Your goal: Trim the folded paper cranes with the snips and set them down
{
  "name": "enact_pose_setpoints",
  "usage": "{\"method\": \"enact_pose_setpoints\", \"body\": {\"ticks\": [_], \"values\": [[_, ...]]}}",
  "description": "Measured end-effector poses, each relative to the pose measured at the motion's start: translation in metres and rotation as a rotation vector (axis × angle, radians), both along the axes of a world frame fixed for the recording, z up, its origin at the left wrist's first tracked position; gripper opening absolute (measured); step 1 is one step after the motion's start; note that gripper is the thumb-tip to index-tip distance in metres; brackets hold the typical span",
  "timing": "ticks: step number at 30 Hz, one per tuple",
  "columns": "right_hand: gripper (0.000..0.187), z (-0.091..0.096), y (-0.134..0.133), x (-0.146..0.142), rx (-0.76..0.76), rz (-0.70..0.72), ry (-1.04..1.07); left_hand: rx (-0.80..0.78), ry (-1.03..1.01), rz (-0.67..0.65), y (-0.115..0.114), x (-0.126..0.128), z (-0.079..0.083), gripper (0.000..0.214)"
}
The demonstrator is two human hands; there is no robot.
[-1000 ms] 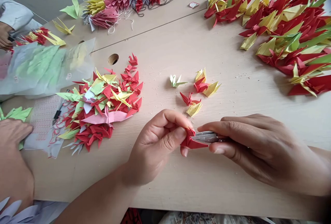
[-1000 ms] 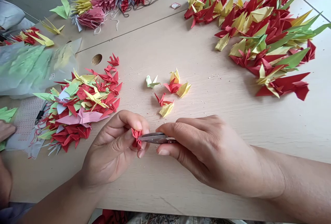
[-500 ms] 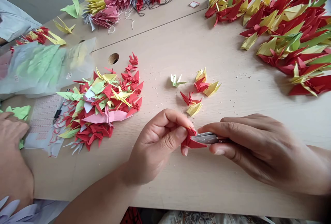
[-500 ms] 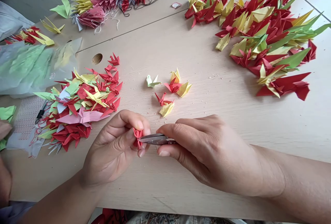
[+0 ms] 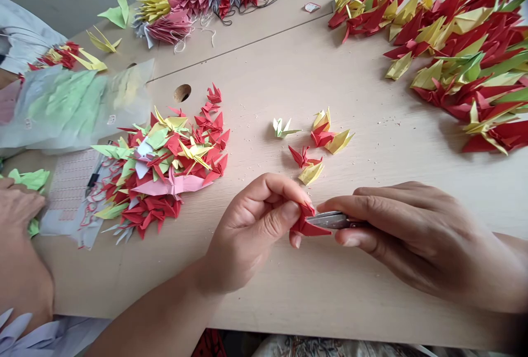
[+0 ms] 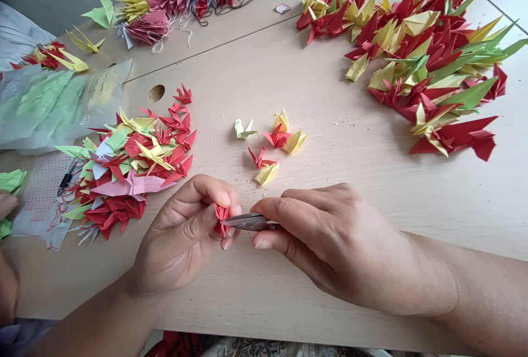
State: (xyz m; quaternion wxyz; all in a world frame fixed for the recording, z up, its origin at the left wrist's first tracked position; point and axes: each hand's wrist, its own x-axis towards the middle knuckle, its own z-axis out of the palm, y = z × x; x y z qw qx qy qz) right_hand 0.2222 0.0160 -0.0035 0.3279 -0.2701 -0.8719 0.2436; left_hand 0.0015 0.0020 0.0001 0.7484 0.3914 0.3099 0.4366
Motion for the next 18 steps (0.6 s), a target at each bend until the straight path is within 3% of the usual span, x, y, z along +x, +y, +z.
{"method": "enact_pose_setpoints", "body": {"ticks": [18], "values": [[0.025, -0.0009, 0.0009, 0.0013, -0.042, 0.006, 0.000, -0.015, 0.021, 0.013, 0.0000, 0.0001, 0.0001, 0.006]]}}
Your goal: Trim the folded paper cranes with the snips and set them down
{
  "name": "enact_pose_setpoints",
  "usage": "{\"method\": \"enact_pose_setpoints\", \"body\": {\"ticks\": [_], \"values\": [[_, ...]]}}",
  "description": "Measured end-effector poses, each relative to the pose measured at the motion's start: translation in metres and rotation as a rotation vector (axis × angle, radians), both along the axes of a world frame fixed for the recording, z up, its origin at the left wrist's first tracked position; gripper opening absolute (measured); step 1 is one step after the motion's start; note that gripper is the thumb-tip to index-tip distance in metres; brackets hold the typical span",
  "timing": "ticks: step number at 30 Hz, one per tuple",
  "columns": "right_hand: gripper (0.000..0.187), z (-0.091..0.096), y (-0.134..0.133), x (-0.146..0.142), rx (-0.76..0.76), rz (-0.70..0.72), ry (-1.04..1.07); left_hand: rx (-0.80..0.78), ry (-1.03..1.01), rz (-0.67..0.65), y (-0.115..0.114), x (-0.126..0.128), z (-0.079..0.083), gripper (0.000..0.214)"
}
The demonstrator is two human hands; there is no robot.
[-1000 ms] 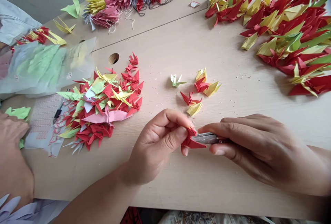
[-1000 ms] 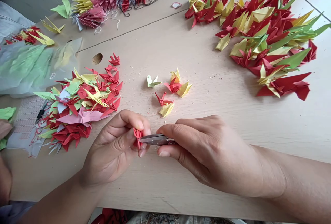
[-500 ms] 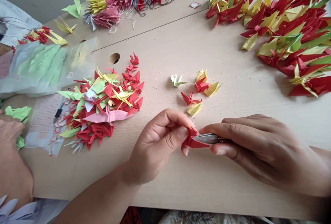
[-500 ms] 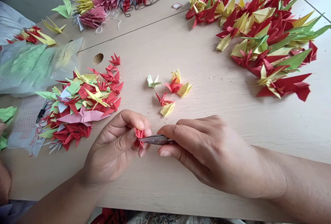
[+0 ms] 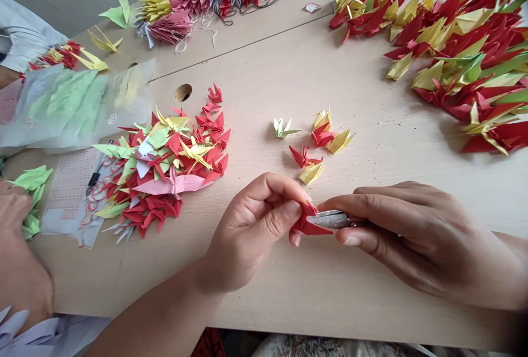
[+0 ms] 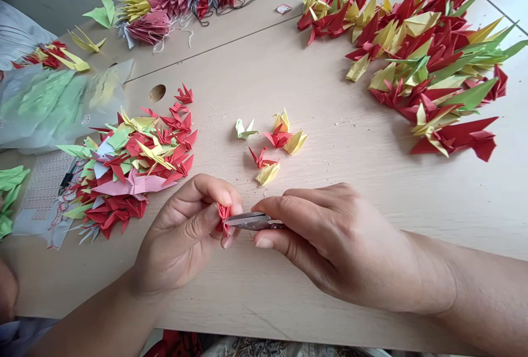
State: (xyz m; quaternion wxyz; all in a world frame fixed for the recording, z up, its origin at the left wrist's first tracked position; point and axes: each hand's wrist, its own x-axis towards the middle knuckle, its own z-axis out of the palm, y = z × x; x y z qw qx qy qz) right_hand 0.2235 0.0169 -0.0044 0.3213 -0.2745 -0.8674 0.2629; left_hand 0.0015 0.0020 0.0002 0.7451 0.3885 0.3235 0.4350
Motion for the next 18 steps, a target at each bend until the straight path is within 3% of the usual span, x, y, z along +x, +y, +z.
{"method": "enact_pose_setpoints", "body": {"ticks": [18], "values": [[0.024, 0.0005, -0.0004, 0.0007, 0.015, 0.003, -0.007, 0.005, 0.012, 0.004, 0.0004, 0.0009, 0.0011, 0.006]]}}
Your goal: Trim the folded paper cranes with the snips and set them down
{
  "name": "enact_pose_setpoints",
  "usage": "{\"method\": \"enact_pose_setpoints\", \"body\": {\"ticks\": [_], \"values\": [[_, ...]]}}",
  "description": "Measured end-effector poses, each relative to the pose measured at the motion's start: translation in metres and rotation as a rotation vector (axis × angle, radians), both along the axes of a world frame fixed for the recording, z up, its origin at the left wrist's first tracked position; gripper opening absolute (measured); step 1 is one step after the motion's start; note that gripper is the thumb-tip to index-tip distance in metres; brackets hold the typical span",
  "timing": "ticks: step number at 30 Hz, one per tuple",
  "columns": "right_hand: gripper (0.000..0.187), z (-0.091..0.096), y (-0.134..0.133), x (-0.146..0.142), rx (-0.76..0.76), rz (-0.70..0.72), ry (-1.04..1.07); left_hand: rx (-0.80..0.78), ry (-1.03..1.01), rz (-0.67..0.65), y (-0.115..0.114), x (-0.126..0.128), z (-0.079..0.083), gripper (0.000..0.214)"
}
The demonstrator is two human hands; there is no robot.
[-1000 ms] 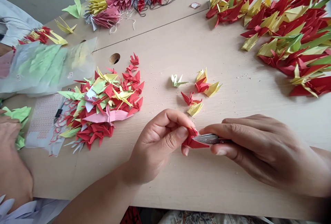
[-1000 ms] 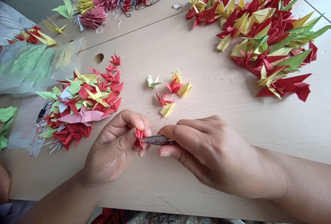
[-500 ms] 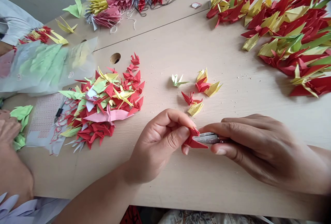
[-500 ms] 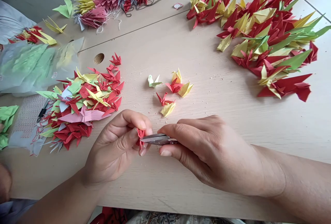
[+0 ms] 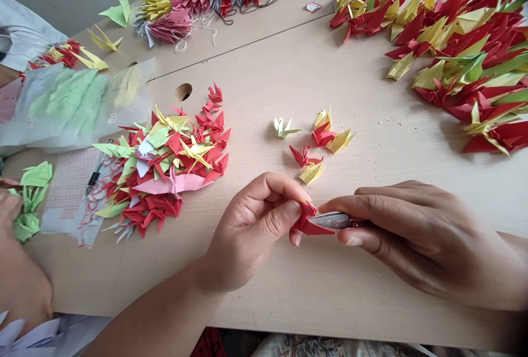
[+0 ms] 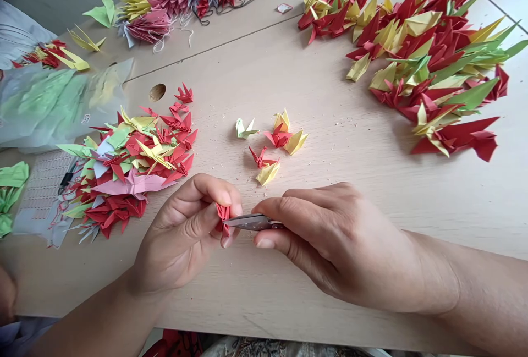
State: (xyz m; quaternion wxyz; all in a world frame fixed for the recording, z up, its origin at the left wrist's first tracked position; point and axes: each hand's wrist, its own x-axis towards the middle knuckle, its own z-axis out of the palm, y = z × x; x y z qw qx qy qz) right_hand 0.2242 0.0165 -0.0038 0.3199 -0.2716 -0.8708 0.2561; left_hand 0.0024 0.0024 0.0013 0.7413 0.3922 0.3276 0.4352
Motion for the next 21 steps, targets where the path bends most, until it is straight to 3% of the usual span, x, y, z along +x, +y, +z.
{"method": "enact_pose_setpoints", "body": {"ticks": [7, 21], "values": [[0.022, 0.0008, 0.0006, 0.0012, -0.060, -0.005, 0.010, 0.002, -0.004, 0.007, -0.0002, 0.0004, 0.0008, 0.005], [0.023, -0.0017, 0.0034, 0.0012, -0.026, 0.047, 0.007, 0.017, -0.016, -0.033, -0.0015, -0.0021, -0.0005, 0.010]]}}
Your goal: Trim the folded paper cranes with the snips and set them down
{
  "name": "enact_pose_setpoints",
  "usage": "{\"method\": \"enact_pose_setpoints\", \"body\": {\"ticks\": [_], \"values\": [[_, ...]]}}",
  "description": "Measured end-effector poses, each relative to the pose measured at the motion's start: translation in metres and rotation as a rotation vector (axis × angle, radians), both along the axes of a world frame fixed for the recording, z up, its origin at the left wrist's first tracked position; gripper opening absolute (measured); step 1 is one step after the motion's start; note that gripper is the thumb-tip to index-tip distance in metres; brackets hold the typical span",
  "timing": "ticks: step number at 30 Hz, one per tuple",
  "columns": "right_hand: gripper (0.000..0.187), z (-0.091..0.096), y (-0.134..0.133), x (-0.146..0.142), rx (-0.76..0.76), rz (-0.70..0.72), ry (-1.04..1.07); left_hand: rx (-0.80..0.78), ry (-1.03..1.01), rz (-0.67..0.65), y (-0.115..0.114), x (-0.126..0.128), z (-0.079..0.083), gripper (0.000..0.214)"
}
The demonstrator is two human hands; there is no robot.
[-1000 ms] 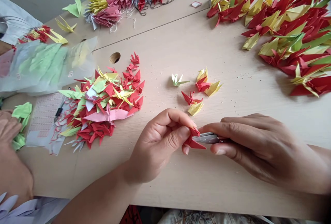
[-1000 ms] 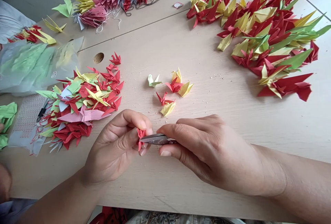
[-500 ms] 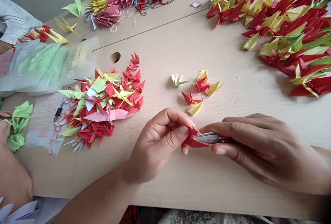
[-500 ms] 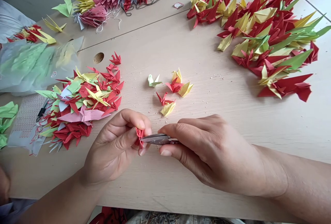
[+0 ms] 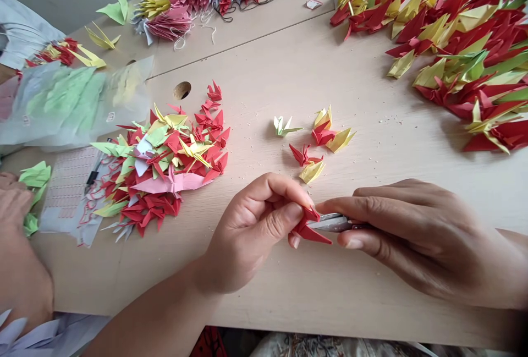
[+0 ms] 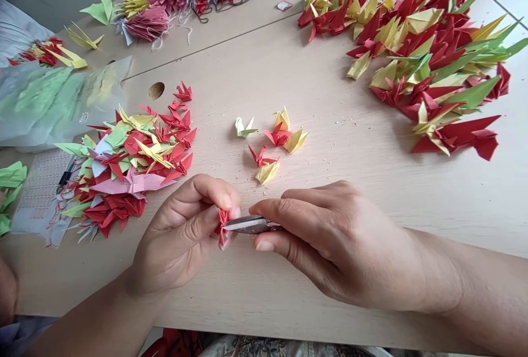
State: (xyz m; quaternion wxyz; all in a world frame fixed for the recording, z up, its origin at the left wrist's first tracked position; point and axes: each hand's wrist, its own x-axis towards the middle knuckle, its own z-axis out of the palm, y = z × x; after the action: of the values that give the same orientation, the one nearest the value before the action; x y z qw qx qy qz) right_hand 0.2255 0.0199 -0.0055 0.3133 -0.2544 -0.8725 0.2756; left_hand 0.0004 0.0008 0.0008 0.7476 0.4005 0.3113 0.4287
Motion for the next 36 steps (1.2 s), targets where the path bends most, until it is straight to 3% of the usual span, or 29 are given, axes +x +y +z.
{"method": "enact_pose_setpoints", "body": {"ticks": [36], "values": [[0.025, 0.0007, -0.0017, -0.0016, 0.024, -0.043, -0.004, 0.004, 0.000, 0.035, 0.0009, 0.0019, 0.0006, 0.007]]}}
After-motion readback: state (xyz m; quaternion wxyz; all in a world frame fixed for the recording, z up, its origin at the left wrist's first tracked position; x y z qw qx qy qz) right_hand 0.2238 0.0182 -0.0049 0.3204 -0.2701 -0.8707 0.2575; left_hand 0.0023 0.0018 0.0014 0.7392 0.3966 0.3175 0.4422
